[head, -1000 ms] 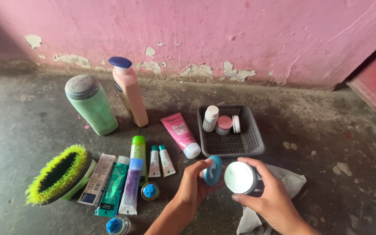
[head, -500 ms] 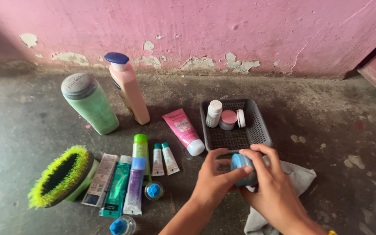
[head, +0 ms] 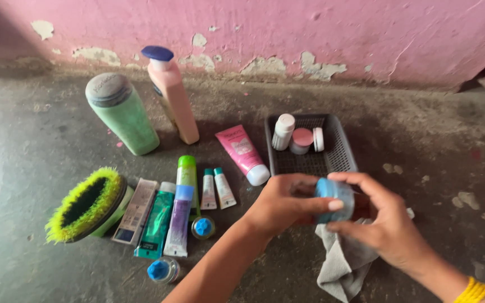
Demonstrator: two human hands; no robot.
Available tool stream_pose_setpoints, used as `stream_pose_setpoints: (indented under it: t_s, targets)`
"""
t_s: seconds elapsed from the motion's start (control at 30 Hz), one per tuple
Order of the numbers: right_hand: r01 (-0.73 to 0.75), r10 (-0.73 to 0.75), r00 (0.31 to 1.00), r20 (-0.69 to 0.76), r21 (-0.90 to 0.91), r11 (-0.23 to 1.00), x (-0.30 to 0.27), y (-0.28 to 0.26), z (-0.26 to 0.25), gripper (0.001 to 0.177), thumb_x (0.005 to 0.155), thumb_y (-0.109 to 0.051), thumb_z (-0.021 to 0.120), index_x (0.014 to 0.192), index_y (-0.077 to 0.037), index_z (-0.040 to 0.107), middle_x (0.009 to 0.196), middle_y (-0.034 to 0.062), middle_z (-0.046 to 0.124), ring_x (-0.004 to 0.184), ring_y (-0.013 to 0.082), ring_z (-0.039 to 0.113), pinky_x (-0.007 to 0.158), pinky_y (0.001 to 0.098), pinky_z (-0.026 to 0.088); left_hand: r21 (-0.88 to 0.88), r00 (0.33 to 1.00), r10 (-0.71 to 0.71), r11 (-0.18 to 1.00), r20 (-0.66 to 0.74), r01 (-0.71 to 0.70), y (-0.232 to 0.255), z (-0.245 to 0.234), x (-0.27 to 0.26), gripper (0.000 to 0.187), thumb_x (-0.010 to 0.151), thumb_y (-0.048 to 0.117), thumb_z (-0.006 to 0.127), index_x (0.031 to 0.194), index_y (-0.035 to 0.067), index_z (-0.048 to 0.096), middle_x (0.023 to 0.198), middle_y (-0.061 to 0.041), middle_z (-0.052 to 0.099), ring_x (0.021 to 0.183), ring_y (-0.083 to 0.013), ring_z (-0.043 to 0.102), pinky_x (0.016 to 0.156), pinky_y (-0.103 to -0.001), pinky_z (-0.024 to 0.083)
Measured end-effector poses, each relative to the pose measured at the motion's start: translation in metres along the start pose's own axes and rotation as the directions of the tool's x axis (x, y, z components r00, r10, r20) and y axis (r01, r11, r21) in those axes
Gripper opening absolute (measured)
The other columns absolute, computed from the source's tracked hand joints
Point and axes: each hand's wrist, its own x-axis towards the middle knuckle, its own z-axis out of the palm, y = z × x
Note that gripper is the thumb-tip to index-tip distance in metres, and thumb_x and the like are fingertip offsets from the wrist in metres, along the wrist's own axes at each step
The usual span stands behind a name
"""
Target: The person wipes the exterior of several small cosmetic jars and tubes with a gray cloth. They pick up each item, wipe it thoroughly, and place it into a gray plastic basket. The person handles multiple items one by one, including a pink jar, a white jar, and a blue jar.
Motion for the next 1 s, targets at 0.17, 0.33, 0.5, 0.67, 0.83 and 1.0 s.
stream_pose_setpoints:
  t_s: [0.17,0.33,0.5,0.67,0.83,1.0]
  targets:
    - [-0.055,0.055,0.998,0.002,0.128,0.990,0.004,0.025,-0.008,0.060,0.088,-0.037,0.070,0.137,-0.005,0.059,0.108,0.0097,0.070,0.094,0.0186,0.072,0.074,0.0366,0.065,0.208,0.974,0.225,0.951,0.040,-0.228,0.017,0.006,0.005,0.054,0.077,0.032,0.086,0.114,-0.006,0.075,0.097,-0.012,0.078,0.085,-0.0137,0.073,0.076,-0.029,0.061]
    - [-0.274,0.318,0.945,-0.076,0.348,0.897,0.009,0.034,0.004,0.064,0.101,-0.057,0.036,0.119,-0.002,0.064,0.102,0.0114,0.071,0.091,0.0188,0.069,0.077,0.0414,0.062,0.565,0.972,0.184,0.822,-0.143,-0.072,0.023,0.017,-0.006,0.063,0.083,0.055,0.071,0.111,-0.002,0.075,0.093,-0.020,0.076,0.085,-0.0252,0.075,0.077,-0.038,0.058]
    - [-0.439,0.518,0.846,-0.127,0.385,0.812,0.011,0.022,0.016,0.058,0.105,-0.060,0.027,0.116,-0.012,0.058,0.102,0.0071,0.064,0.090,0.0167,0.064,0.082,0.0430,0.055,0.757,0.902,0.431,0.602,-0.038,-0.256,0.009,0.040,-0.004,0.068,0.095,0.051,0.058,0.139,-0.001,0.052,0.116,-0.028,0.062,0.109,-0.0448,0.063,0.095,-0.053,0.050]
    - [-0.430,0.587,0.799,-0.127,0.562,0.707,0.008,0.019,0.009,0.051,0.107,-0.059,0.028,0.115,-0.018,0.057,0.108,-0.0035,0.064,0.096,0.0070,0.062,0.087,0.0339,0.050,0.828,0.865,0.499,0.467,0.041,-0.309,0.001,0.062,0.009,0.072,0.097,0.052,0.055,0.143,-0.003,0.044,0.116,-0.033,0.057,0.106,-0.0489,0.060,0.094,-0.053,0.051]
    - [-0.270,0.442,0.890,-0.114,0.649,0.711,0.003,0.041,-0.002,0.046,0.111,-0.059,0.032,0.115,-0.020,0.056,0.112,-0.0055,0.062,0.103,0.0073,0.061,0.087,0.0331,0.050,0.773,0.833,0.551,0.549,-0.049,-0.318,0.008,0.068,0.006,0.064,0.103,0.046,0.047,0.155,0.008,0.043,0.118,-0.034,0.055,0.104,-0.0507,0.058,0.095,-0.055,0.048]
    - [-0.268,0.372,0.923,-0.102,0.523,0.809,0.013,0.041,0.004,0.049,0.106,-0.063,0.034,0.121,-0.020,0.053,0.112,-0.0024,0.062,0.102,0.0110,0.061,0.086,0.0372,0.052,0.667,0.822,0.542,0.679,-0.175,-0.306,0.017,0.058,0.000,0.053,0.103,0.050,0.044,0.133,0.008,0.057,0.107,-0.028,0.062,0.103,-0.0436,0.062,0.093,-0.052,0.051]
